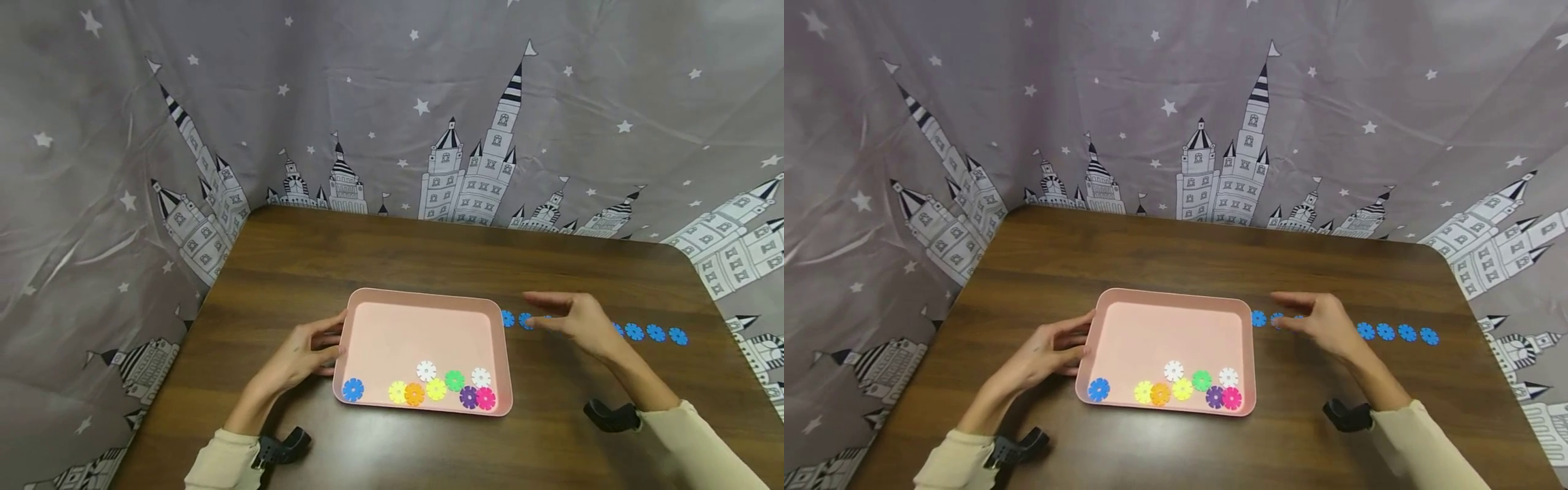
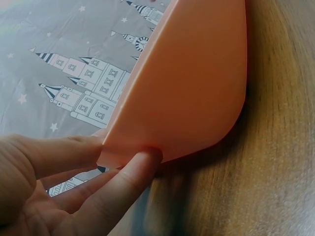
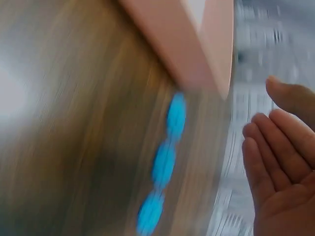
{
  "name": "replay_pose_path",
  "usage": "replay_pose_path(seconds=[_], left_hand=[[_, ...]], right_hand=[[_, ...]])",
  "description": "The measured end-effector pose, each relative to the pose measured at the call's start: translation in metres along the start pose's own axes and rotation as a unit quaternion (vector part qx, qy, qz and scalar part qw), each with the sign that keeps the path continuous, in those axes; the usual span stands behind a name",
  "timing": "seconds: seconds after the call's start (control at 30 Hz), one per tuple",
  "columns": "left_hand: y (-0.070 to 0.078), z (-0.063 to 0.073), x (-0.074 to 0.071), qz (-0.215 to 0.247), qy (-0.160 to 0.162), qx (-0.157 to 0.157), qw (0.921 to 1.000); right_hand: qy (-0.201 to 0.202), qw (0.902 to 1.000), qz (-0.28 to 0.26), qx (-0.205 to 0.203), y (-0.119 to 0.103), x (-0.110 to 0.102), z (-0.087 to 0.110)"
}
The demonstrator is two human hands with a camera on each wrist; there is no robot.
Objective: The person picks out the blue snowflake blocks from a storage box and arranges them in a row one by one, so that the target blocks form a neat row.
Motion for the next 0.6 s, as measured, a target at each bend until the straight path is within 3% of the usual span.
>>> replay_pose_path(seconds=[0.27,0.6], left_hand=[[0.000,0.001,-0.001,0.006,-0.001,0.001,1.0000],[-0.001,0.001,-0.002,0.014,-0.007,0.002,0.9999]], right_hand=[[-0.128,0.9903,-0.018,-0.052,-0.054,0.073,-0.025],[-0.238,0.9640,0.007,-0.118,-0.094,0.142,-0.039]])
Point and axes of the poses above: each hand's wrist, its own z-axis away from the middle knuckle, its own x-axis out of the palm, y = z × x, the point moved 4 cm from there along -z, towards the middle knuckle, and after that the axes turned 1 degree about z, right-handed, at the moved point
